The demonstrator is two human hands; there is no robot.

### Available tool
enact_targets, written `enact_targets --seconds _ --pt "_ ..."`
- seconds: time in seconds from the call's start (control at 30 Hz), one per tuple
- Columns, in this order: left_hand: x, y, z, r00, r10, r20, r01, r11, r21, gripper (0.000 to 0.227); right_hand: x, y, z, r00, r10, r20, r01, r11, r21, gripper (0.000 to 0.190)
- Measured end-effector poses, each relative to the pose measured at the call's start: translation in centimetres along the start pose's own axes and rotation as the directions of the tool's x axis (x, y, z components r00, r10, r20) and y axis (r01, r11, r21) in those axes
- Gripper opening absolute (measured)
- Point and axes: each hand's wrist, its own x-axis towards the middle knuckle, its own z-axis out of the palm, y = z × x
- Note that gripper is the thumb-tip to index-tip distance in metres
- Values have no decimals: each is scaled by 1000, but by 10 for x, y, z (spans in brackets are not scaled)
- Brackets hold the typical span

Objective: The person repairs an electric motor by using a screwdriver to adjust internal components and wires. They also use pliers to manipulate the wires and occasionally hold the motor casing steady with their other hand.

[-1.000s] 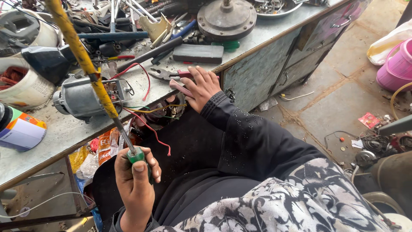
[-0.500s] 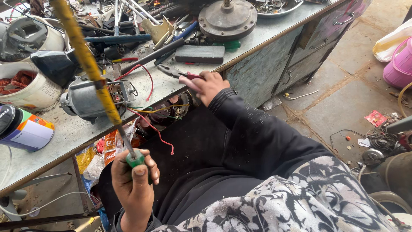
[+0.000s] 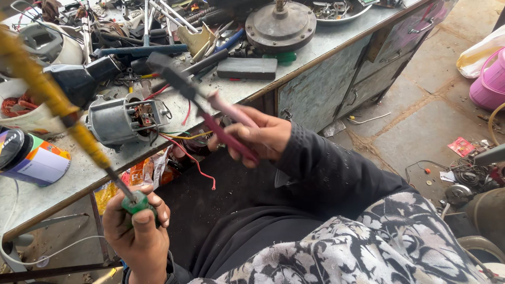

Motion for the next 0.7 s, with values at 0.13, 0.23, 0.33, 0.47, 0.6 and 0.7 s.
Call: enact_targets --seconds 0.13,0.23,0.33,0.47,0.6,0.7 --pt "-2 2 1 999 7 36 -8 1000 27 46 -22 -18 33 995 -28 96 29 1000 -8 82" --pt "-4 2 0 998 18 53 -21 998 65 44 -29 -25 42 989 -138 60 124 971 203 82" --pt "-4 0 0 998 -6 66 1 997 77 41 -33 -23 50 961 -276 5 270 944 188 84" --pt "-4 -1 6 999 -28 22 26 996 90 50 -43 -22 63 956 13 293 -7 1000 -22 83" --pt "-5 8 7 999 35 11 -36 998 54 77 -55 -23 66 979 33 201 -9 993 -120 76" --pt "-2 11 8 998 54 25 -57 992 111 83 -45 -22 55 979 -193 62 194 981 -10 69"
